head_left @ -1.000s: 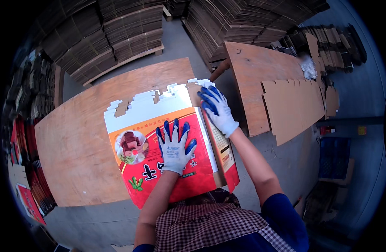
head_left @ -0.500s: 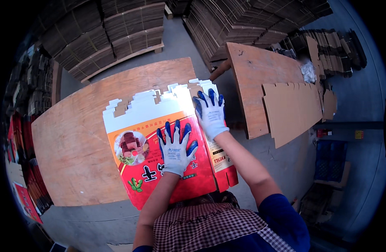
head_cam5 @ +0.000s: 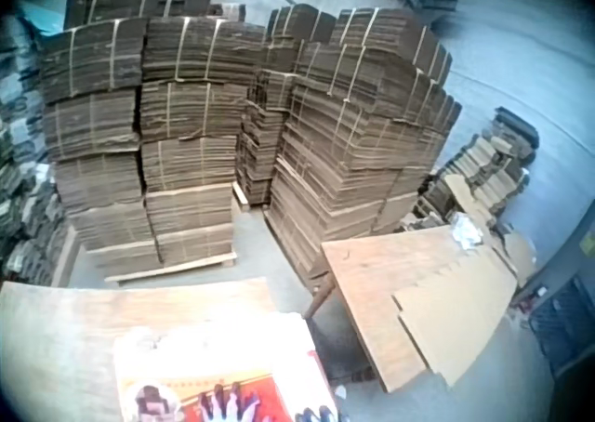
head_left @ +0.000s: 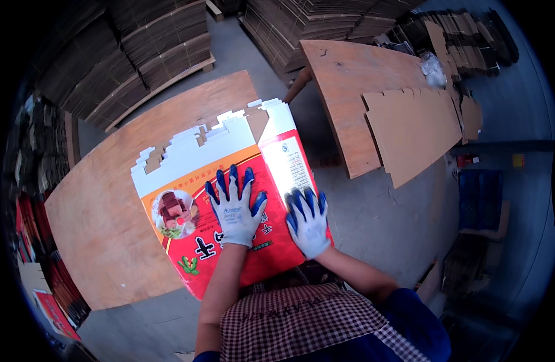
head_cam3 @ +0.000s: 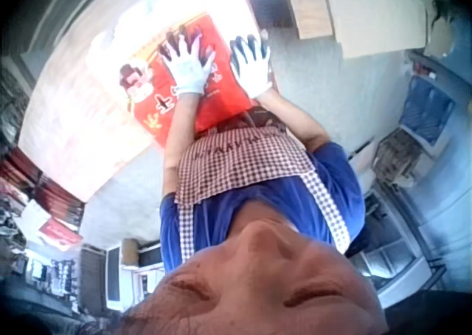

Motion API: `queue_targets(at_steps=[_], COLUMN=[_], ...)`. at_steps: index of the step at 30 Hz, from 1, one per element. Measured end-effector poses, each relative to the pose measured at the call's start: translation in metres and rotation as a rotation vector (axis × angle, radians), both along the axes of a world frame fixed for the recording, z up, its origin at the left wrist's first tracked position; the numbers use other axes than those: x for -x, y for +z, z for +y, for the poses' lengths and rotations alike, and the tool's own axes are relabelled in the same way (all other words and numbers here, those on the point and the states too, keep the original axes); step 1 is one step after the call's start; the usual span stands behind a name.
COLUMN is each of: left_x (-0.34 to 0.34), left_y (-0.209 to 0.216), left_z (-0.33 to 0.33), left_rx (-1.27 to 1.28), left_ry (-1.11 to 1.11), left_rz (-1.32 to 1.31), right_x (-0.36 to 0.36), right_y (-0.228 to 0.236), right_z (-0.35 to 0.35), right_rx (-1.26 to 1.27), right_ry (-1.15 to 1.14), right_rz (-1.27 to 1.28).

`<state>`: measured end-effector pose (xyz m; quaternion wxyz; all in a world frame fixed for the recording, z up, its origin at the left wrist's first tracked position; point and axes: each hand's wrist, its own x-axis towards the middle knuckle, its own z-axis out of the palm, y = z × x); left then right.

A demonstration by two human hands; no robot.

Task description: The person applies glue to a cardboard sheet and then repeatedly places printed cardboard pieces onto it, pressing them down to adhere. The person continues stacking and aligning these pieces on the work surface.

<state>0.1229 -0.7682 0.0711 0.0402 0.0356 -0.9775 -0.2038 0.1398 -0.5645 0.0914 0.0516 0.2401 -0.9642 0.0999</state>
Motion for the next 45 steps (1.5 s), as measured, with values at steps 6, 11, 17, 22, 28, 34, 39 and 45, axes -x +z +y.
queue_targets(at_steps=[6,11,17,22,28,34,39,45], left_x=[0.003,-0.001,0.0,-0.001,0.001,-0.029,-0.041,-0.042], left_y=[0.004,-0.004,-0.01,-0.007,-0.002,-0.01,-0.008,-0.019], left_z=[0.003,0.004,0.008,0.011,0.006,-0.01,-0.015,-0.01], left_rx=[0.028,0.074,0.093,0.109,0.039,0.119,0.111,0.106], left_ry=[-0.001,0.02,-0.02,0.005,0.009,0.032,0.09,0.059], left_rz=[-0.021,0.01,0.043,0.034,0.026,-0.097,-0.129,-0.086], right_x=[-0.005,0.112,0.169,0.159,0.151,0.165,0.18,0.147], right_y=[-0.062,-0.043,-0.082,-0.052,0.049,-0.004,-0.083,-0.069], right_z=[0.16,0.259,0.337,0.328,0.237,0.271,0.303,0.27], right_rx=[0.152,-0.508,-0.604,-0.496,-0.265,-0.53,-0.492,-0.684], right_ry=[-0.466,-0.823,-0.905,-0.755,-0.613,-0.773,-0.942,-0.607], right_rz=[-0.069,-0.327,-0.414,-0.415,-0.428,-0.504,-0.366,-0.179])
